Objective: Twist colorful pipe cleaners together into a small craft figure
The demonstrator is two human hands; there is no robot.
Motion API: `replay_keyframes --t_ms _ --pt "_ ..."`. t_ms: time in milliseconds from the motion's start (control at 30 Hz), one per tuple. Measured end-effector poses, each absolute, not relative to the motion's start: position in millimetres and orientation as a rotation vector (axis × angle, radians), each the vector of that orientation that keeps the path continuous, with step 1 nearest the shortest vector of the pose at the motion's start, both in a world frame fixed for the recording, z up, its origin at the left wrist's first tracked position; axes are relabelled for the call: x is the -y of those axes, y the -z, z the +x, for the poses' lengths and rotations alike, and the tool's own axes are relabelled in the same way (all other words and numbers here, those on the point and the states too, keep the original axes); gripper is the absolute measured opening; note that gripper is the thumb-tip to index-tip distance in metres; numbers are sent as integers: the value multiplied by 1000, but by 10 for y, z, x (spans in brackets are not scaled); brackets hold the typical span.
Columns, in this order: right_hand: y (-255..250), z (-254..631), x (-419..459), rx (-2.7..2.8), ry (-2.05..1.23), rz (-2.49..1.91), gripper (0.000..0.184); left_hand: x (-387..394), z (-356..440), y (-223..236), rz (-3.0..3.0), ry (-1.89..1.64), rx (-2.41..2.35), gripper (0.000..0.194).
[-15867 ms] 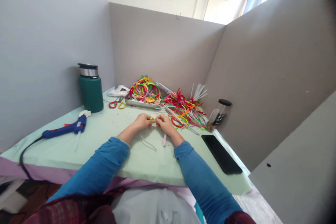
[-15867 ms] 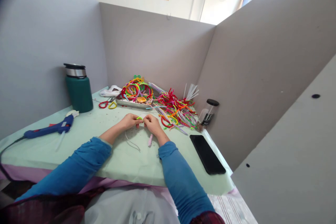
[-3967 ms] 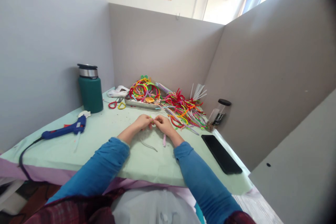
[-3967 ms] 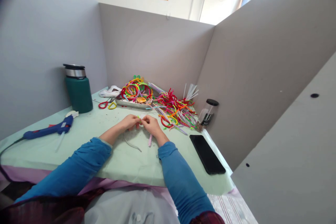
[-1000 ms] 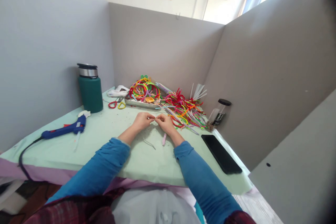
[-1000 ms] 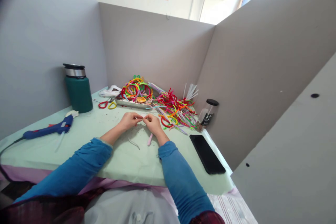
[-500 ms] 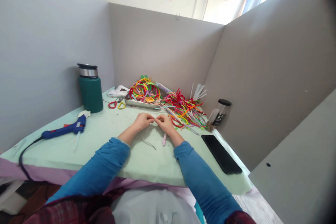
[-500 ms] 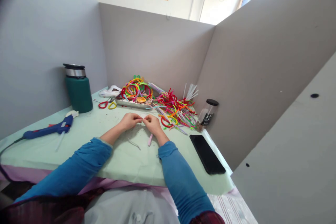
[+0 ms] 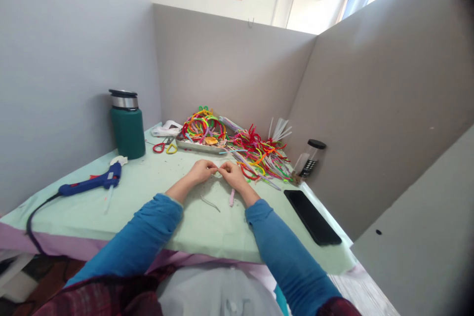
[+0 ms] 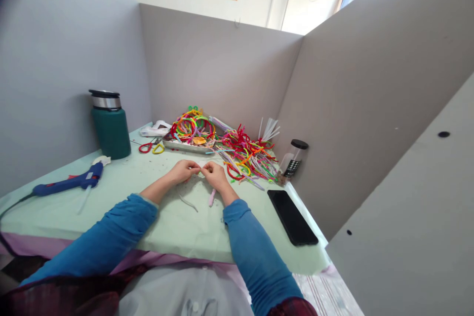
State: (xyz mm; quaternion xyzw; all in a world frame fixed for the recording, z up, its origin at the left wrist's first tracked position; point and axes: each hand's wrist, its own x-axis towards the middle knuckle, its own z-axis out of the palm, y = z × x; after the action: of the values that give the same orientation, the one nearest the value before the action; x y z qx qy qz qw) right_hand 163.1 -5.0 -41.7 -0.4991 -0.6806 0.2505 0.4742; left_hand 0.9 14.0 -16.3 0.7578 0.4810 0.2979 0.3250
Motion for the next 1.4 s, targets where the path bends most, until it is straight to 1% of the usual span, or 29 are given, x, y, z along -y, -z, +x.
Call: replay_keyframes --t_ms 333,500,700,1067,1400 --pt "423 1637 34 1656 -622 -1220 15 -101 -1 119 2041 -743 -1297 28" --pt "407 1631 49 1658 -623 -1194 15 -119 2 138 2029 -771 -1274 29" --pt "404 1627 56 1654 -639 -1183 15 -165 21 178 1976 -754 -1250 26" --pt "396 1634 74 1704 -640 -1146 14 -72 39 127 1763 -664 -1176 34" --pt "377 1631 75 1678 -629 -1162 12 -155 43 181 1839 -672 -1146 25"
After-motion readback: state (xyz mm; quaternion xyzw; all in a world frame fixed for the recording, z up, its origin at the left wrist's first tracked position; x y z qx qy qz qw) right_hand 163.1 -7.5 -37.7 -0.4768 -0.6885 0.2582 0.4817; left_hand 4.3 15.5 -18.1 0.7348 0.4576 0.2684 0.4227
